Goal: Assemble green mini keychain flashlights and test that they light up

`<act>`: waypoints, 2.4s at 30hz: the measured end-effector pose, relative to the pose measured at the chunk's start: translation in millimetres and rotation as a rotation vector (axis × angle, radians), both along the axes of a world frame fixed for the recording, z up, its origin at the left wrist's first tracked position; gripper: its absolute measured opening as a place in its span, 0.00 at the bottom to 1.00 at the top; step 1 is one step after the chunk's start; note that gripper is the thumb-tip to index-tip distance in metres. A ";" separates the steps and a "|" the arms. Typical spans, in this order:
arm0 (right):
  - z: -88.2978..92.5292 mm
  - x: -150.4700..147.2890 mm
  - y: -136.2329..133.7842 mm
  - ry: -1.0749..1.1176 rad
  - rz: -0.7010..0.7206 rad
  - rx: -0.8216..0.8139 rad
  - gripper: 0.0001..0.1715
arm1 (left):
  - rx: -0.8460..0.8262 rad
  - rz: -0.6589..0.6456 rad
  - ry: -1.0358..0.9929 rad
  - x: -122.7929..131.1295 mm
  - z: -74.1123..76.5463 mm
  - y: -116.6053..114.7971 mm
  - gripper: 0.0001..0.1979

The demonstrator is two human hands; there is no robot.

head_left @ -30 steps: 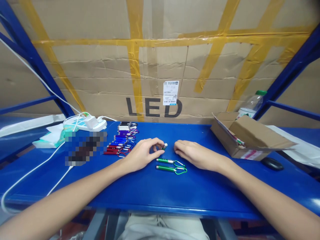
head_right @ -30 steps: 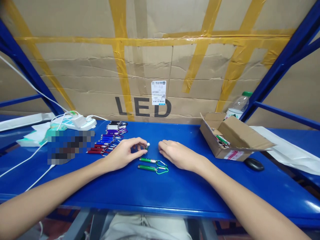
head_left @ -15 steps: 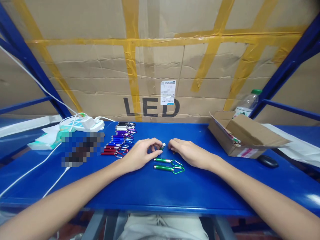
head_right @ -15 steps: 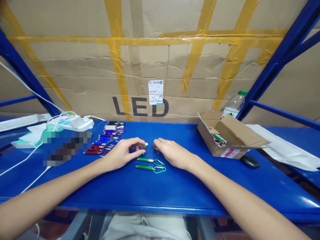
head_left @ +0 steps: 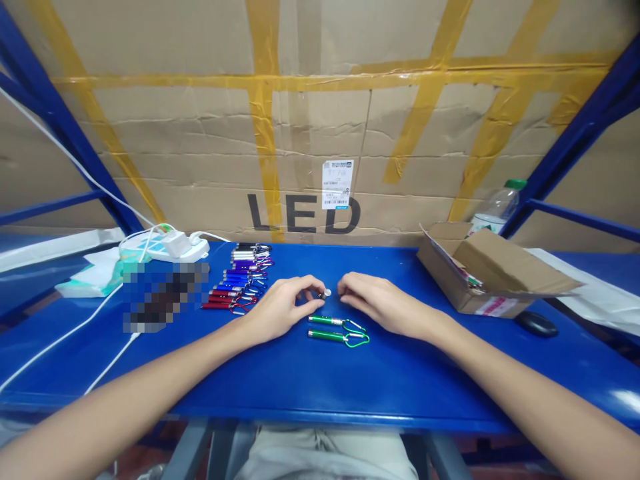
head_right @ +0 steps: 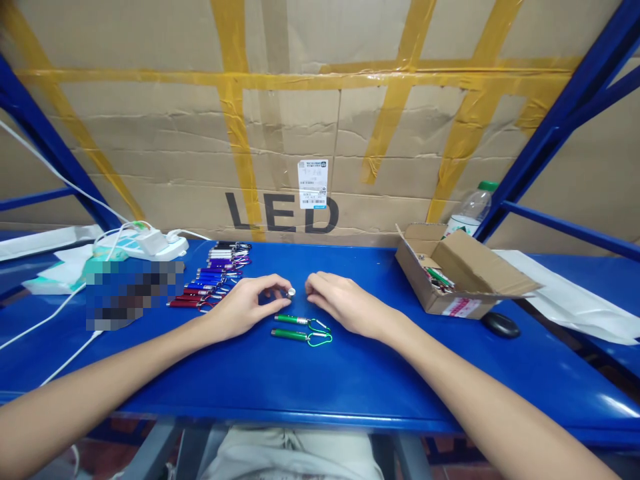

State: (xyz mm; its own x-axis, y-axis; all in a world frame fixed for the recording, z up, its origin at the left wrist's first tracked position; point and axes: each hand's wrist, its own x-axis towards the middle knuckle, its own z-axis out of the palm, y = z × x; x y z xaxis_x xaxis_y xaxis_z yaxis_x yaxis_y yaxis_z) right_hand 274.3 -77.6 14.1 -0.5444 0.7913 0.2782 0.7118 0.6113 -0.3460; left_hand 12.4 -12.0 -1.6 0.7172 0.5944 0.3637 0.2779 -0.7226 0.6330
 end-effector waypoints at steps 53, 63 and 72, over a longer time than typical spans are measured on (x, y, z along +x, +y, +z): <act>-2.0 6.5 6.9 -0.415 -0.157 0.047 0.11 | 0.046 -0.024 0.001 -3.4 0.7 -1.6 0.09; -4.6 6.7 8.8 -0.292 -0.141 0.019 0.13 | 0.063 -0.032 0.007 -3.8 -0.2 -0.8 0.09; -8.0 11.4 13.4 -0.100 0.020 -0.029 0.12 | 0.039 -0.025 0.018 -5.0 -2.8 1.4 0.10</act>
State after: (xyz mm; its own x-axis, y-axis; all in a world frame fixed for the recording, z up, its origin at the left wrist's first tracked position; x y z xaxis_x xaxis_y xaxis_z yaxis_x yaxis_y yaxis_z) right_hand 285.7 -64.2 6.1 -0.5838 0.7871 0.1989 0.7318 0.6163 -0.2911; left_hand 7.4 -10.6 -4.3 0.7384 0.5618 0.3729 0.2703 -0.7533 0.5996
